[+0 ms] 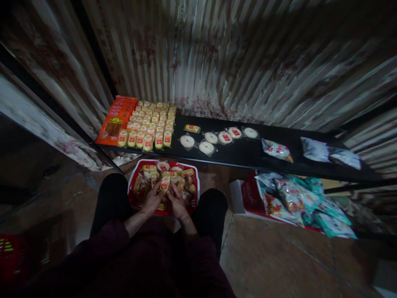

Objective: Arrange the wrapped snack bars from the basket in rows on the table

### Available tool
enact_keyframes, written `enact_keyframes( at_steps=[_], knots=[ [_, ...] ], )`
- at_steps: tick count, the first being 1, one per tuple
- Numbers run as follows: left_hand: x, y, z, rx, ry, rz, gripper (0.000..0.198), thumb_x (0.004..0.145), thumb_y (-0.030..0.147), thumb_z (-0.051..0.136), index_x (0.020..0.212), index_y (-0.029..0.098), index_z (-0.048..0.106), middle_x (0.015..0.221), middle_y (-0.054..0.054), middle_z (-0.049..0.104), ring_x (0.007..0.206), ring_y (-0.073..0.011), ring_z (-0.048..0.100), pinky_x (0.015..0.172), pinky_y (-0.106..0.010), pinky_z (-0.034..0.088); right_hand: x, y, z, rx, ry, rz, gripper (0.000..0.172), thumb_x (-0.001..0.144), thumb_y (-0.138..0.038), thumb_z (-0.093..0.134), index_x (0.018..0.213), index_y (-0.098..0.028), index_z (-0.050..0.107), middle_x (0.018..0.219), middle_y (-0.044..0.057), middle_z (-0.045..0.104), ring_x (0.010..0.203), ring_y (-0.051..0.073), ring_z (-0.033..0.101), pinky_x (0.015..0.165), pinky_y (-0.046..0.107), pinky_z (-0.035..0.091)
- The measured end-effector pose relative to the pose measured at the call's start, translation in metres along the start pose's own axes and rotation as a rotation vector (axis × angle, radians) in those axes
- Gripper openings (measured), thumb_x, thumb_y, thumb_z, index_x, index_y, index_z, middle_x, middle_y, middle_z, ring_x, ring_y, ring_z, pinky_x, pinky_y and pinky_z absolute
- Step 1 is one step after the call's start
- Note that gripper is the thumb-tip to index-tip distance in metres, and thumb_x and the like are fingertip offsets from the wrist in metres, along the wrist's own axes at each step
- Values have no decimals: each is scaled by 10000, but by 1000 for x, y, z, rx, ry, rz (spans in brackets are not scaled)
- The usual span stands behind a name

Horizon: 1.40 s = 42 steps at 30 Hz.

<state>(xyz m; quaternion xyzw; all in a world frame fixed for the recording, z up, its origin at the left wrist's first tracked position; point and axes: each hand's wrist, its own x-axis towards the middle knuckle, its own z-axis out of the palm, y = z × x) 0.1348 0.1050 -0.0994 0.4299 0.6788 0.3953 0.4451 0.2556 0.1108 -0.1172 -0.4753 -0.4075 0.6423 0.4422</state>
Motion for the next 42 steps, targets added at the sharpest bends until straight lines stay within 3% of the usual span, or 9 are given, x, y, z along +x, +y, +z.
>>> enact_keyframes(
  at_steps=[6, 11, 17, 25, 42],
  knots=[
    [2, -2, 4, 116, 47, -2, 382, 784, 174, 517, 1147, 186, 634, 1254, -109, 623, 1200, -236, 543, 1064, -399, 373, -1, 1, -3, -28, 16, 15, 646, 721, -502, 676, 1317, -312, 515, 1296, 17, 607, 1248, 231, 528, 1079, 467, 382],
    [3, -4, 10, 203, 126, 26, 418, 772, 140, 495, 1177, 174, 592, 1215, -129, 628, 1149, -234, 571, 1023, -392, 406, -5, -10, 0, -144, 3, -2, 538, 738, -510, 632, 1240, -319, 595, 1290, 24, 611, 1239, 247, 535, 1060, 440, 416],
    [1, 4, 6, 167, 75, -15, 402, 797, 127, 475, 1194, 146, 533, 1069, -123, 674, 981, -207, 638, 894, -364, 479, -5, -10, 1, -92, 23, -32, 495, 717, -505, 643, 1175, -316, 637, 1260, 15, 633, 1263, 253, 512, 1076, 472, 387],
    [-5, 11, 4, 86, 43, 6, 322, 809, 244, 533, 1122, 182, 571, 1121, -104, 665, 1041, -209, 624, 924, -372, 467, -9, -20, 2, -224, 61, -67, 446, 741, -471, 654, 1165, -337, 643, 1240, -19, 642, 1284, 252, 488, 1098, 479, 362],
    [1, 7, -2, -99, 38, -93, 363, 834, 246, 521, 1175, 161, 611, 1221, -104, 643, 1132, -217, 593, 975, -354, 458, -5, -12, 1, -86, 4, -52, 507, 735, -463, 688, 1207, -290, 622, 1331, 19, 579, 1286, 250, 485, 1113, 464, 338]
  ],
)
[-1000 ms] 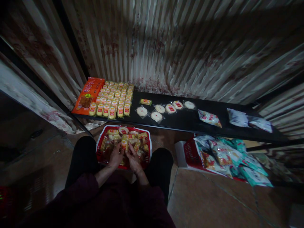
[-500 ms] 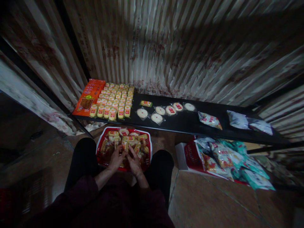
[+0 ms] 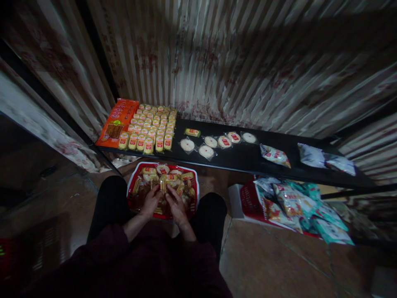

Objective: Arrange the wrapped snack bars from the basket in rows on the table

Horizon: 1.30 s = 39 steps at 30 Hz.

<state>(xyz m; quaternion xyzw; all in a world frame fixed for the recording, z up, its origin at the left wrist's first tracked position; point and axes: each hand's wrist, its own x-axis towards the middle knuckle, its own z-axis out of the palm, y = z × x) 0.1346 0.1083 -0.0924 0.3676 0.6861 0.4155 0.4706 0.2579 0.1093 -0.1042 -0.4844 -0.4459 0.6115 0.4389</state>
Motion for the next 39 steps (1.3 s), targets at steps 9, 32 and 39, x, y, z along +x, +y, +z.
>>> enact_keyframes(
  at_steps=[9, 32, 39],
  knots=[
    [1, 0, 4, -597, -33, -263, 307, 731, 255, 672, 1021, 154, 668, 1122, -96, 678, 939, -188, 651, 727, -264, 527, 0, -6, 6, -9, 137, -56, 396, 715, -426, 691, 1074, -259, 698, 1162, 47, 690, 1118, 262, 611, 1006, 450, 454],
    [0, 21, -13, -1139, -187, -577, 180, 850, 108, 454, 918, 101, 620, 683, -57, 656, 596, -122, 609, 600, -233, 495, 1, -27, 16, -94, 152, -195, 268, 777, -388, 622, 981, -238, 708, 1010, 51, 731, 967, 230, 660, 927, 422, 499],
    [0, 23, -13, -1152, -167, -593, 201, 875, 117, 412, 904, 101, 610, 654, -49, 654, 545, -117, 600, 535, -221, 484, 1, -25, 17, -148, 157, -227, 274, 798, -394, 589, 984, -231, 704, 1016, 56, 730, 963, 228, 663, 913, 411, 508]
  ],
)
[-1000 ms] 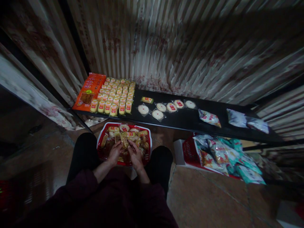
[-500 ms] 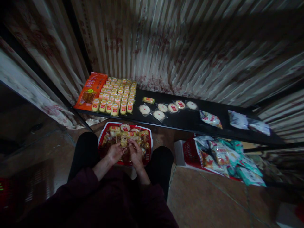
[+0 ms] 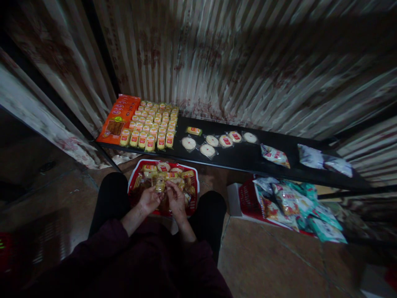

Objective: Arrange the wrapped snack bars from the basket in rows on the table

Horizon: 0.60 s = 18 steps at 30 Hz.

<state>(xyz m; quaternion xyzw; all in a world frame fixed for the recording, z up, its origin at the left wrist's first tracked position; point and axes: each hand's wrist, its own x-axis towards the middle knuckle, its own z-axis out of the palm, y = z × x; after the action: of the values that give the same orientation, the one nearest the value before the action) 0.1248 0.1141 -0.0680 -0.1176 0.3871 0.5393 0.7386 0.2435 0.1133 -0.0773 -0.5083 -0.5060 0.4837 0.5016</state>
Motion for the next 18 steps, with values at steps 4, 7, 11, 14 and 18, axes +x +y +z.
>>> enact_keyframes(
  at_steps=[4, 7, 11, 14, 18],
  knots=[
    [0, -1, 0, 22, -1, 5, 159, 856, 121, 457, 867, 121, 615, 707, -45, 669, 596, -118, 616, 565, -225, 490, 0, 6, -2, -91, -12, 30, 327, 816, -403, 567, 1067, -228, 680, 1094, 64, 707, 1034, 234, 645, 950, 411, 489],
    [2, -3, -2, 77, 14, 35, 117, 814, 121, 522, 865, 135, 626, 738, -38, 673, 635, -126, 622, 603, -235, 493, -1, 11, -3, -157, -50, 53, 374, 822, -401, 558, 1145, -236, 647, 1144, 60, 689, 1038, 227, 645, 953, 398, 489],
    [6, -8, -7, 161, 21, 141, 109, 717, 131, 642, 821, 162, 630, 729, -7, 661, 638, -114, 608, 628, -227, 475, -3, 13, -2, -240, -67, 84, 405, 815, -430, 565, 1171, -251, 634, 1151, 43, 688, 1001, 227, 657, 930, 398, 504],
    [6, -10, -8, 253, 42, 234, 203, 642, 156, 719, 823, 173, 628, 741, 4, 659, 652, -115, 605, 655, -238, 464, -5, 12, 1, -263, -62, 139, 414, 802, -464, 580, 1152, -255, 646, 1086, 37, 713, 968, 240, 671, 912, 417, 514],
    [6, -13, -7, 448, 168, 375, 261, 638, 128, 723, 875, 188, 630, 813, -3, 664, 741, -125, 606, 749, -253, 450, -8, 13, 4, -132, -42, 200, 380, 786, -504, 604, 1080, -276, 682, 1093, 27, 714, 1025, 246, 661, 944, 413, 506]
  ],
)
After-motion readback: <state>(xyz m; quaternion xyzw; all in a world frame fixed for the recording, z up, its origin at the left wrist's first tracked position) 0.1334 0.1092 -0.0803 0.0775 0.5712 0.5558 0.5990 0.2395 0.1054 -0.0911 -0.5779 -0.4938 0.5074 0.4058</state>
